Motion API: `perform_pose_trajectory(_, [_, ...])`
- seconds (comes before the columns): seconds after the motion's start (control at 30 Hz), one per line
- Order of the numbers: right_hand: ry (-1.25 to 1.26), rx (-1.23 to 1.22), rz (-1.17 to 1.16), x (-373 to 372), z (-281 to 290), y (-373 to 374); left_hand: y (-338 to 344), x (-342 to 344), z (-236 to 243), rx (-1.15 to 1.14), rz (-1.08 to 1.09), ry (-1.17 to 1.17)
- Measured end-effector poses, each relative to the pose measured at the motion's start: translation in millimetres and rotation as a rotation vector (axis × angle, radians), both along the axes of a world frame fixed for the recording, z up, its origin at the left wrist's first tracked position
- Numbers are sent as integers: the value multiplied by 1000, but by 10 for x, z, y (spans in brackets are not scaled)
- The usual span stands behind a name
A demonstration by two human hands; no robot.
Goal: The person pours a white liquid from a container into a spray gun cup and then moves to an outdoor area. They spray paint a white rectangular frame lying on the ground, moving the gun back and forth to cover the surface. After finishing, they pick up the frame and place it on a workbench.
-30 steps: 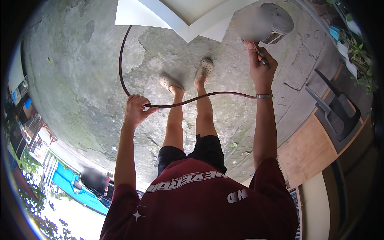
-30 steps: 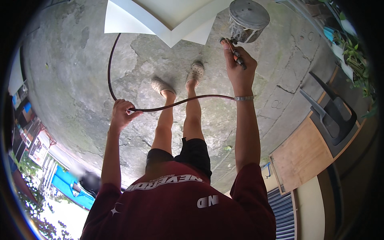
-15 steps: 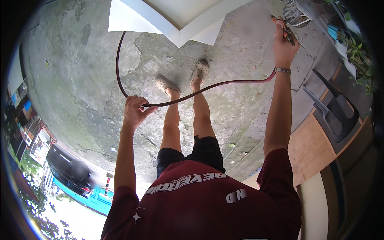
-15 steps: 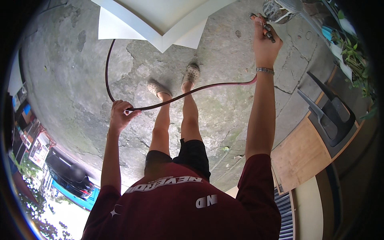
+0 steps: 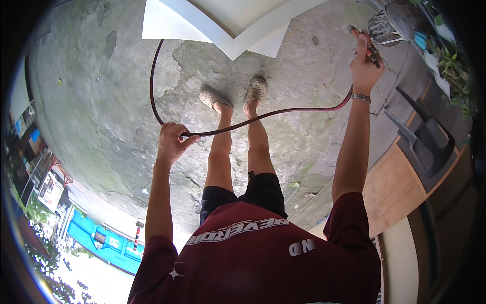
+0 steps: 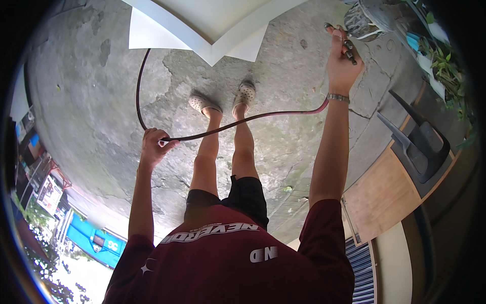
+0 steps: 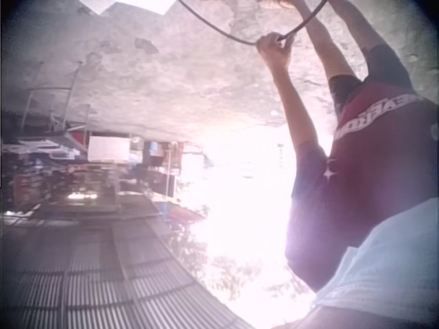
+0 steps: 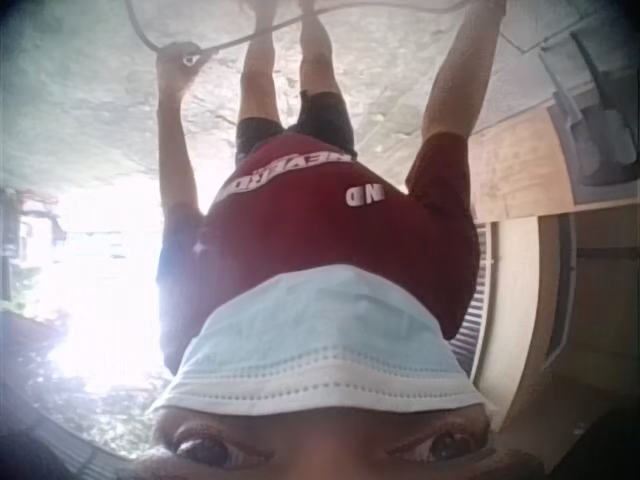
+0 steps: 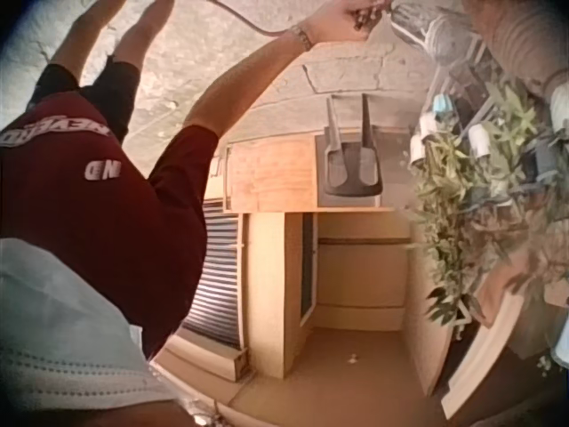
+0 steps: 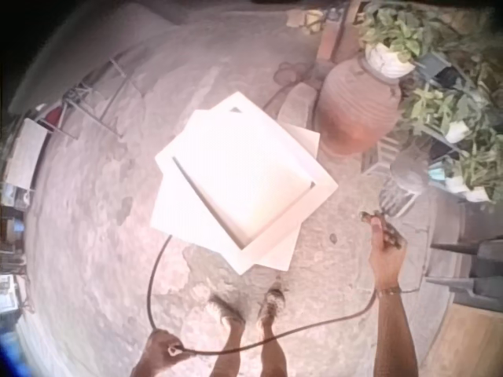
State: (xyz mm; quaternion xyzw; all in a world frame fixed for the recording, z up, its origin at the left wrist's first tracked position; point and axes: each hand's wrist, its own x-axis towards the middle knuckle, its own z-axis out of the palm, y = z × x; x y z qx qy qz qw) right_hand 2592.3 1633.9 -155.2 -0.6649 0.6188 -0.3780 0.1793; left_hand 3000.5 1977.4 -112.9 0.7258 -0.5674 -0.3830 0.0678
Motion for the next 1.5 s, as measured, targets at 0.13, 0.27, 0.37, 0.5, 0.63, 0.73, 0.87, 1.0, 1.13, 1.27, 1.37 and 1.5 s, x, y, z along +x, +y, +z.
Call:
perform_pose_trajectory(0.13, [-177,240,-7,392,263,624,63,193,27,1,-50,-39])
perform_pose_trajectory(0.27, [-120,382,-17,552,243,1155,107,416,29,-20,-102,-21])
perform_pose_trajectory(0.37, [-279,353,-4,868,310,1501,173,549,25,-42,-139,-25])
perform_pose_trajectory(0.5, [-243,485,26,1020,345,1937,262,675,5,-63,-167,-25])
perform_pose_trajectory(0.63, [-190,600,109,1169,488,2259,328,735,-9,-59,-211,-33])
perform_pose_trajectory(0.73, [-319,630,150,1280,602,2349,316,710,-15,-52,-219,-13])
perform_pose_trajectory(0.87, [-262,621,173,1194,495,2235,286,615,-8,-55,-217,1])
perform_pose_trajectory(1.0, [-216,516,83,961,316,1786,228,504,-18,-76,-201,-6])
perform_pose_trajectory(1.13, [-193,319,65,666,123,1224,143,395,2,-33,-123,6])
perform_pose_trajectory(1.27, [-156,205,20,440,110,653,23,287,44,-5,-68,-6])
perform_pose_trajectory(1.37, [-40,195,-45,171,-34,251,-57,187,62,-15,-42,-10])
perform_pose_trajectory(1.5, [51,57,-47,-66,-86,-221,-94,103,25,-39,-20,12])
